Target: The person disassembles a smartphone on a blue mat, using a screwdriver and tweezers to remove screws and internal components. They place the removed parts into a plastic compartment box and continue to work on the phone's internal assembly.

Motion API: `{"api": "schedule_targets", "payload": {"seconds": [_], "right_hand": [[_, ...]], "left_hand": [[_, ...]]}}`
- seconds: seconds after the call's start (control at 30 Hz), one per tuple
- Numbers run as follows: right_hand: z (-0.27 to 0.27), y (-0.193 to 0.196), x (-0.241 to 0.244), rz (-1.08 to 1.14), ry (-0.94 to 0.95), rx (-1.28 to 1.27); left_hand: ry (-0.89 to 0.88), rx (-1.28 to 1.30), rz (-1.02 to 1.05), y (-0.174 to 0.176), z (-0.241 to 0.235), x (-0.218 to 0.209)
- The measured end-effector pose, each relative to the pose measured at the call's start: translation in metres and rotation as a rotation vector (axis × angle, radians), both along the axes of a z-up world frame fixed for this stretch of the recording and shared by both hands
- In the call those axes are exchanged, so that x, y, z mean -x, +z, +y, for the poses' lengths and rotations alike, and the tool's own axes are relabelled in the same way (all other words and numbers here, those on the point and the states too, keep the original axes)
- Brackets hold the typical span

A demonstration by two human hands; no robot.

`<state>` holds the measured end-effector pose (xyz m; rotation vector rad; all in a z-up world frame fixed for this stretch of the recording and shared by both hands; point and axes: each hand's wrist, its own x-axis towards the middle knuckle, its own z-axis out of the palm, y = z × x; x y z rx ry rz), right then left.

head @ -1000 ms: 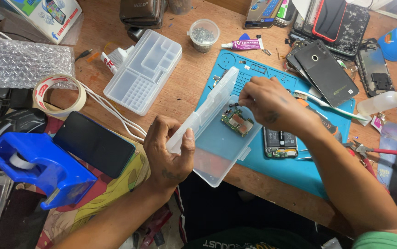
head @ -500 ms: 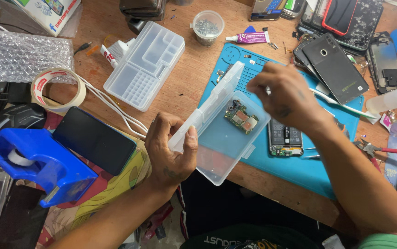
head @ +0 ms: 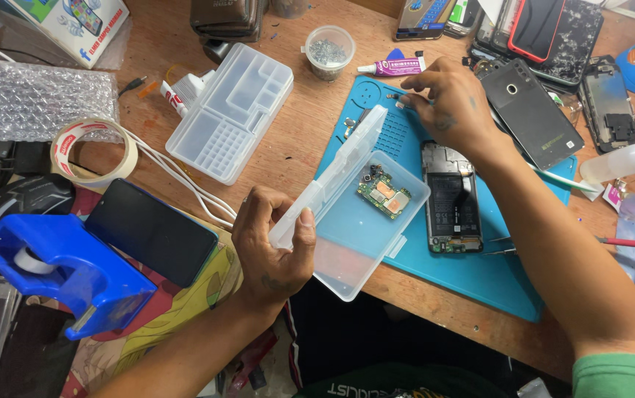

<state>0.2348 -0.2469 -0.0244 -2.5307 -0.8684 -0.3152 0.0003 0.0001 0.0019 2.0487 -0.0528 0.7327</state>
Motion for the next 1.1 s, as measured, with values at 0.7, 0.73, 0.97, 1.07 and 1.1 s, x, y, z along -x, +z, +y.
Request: {"api": "schedule_targets", "payload": {"seconds": [0.7, 0.73, 0.97, 1.07, 1.1], "right_hand": [[-0.006, 0.034, 0.057, 0.104, 0.162, -0.143], [-0.006, 0.037, 0.068, 0.095, 0.239, -0.158], [0.000, 0.043, 0.102, 0.159, 0.333, -0.062], [-0.007, 0.042, 0.088, 0.220, 0.233, -0.081], [-0.009, 0.041, 0.081, 0.258, 0.202, -0.078]], "left_hand": [[0.075, 0.039, 0.006, 0.001, -0.003, 0.003], [0.078, 0.033, 0.011, 0.002, -0.005, 0.004], [-0.031, 0.028, -0.004, 0.009, -0.028, 0.025], [-0.094, -0.002, -0.049, 0.008, -0.029, 0.026], [-0.118, -0.009, -0.057, 0.007, -0.030, 0.027]]}}
